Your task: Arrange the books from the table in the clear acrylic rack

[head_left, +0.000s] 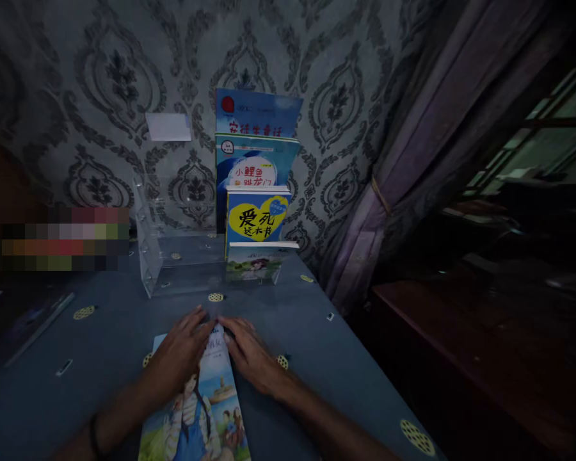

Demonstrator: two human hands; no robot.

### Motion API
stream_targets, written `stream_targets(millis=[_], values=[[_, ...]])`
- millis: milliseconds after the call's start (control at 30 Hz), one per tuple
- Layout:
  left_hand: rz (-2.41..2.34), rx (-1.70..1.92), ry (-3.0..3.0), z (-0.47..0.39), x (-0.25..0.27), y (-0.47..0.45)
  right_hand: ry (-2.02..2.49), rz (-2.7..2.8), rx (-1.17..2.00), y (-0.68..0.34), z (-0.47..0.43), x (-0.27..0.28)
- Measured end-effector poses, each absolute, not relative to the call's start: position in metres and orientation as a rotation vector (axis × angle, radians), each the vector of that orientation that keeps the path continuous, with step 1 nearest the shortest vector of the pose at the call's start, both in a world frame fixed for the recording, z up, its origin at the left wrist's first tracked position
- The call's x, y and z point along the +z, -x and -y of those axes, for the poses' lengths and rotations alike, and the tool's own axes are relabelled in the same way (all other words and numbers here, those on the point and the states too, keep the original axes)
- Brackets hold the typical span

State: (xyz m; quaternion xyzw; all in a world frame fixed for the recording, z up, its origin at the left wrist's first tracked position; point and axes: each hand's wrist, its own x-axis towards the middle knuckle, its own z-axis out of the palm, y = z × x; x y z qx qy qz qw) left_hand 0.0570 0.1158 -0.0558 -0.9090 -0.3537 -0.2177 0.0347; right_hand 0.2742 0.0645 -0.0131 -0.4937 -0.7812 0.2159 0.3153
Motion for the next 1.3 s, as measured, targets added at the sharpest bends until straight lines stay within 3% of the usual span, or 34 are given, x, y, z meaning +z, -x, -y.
stream_targets(millis=[200, 433, 967, 1300], values=[[1.085, -0.645, 2.782, -0.111, -0.049, -0.07, 1.291, 1.944, 0.718, -0.277, -0.068, -0.013], [0.945, -0.619, 2.838, -0.079, -0.035, -0.077, 1.248, 1.961, 0.665, -0.279, -0.077, -0.024], [0.676, -0.138, 3.124, -0.001, 0.004, -0.071, 1.208, 2.01, 0.687, -0.277, -0.082, -0.022], [0.81, -0.323, 2.95, -0.018, 0.007, -0.05, 1.149, 2.043, 0.683, -0.277, -0.082, -0.022]])
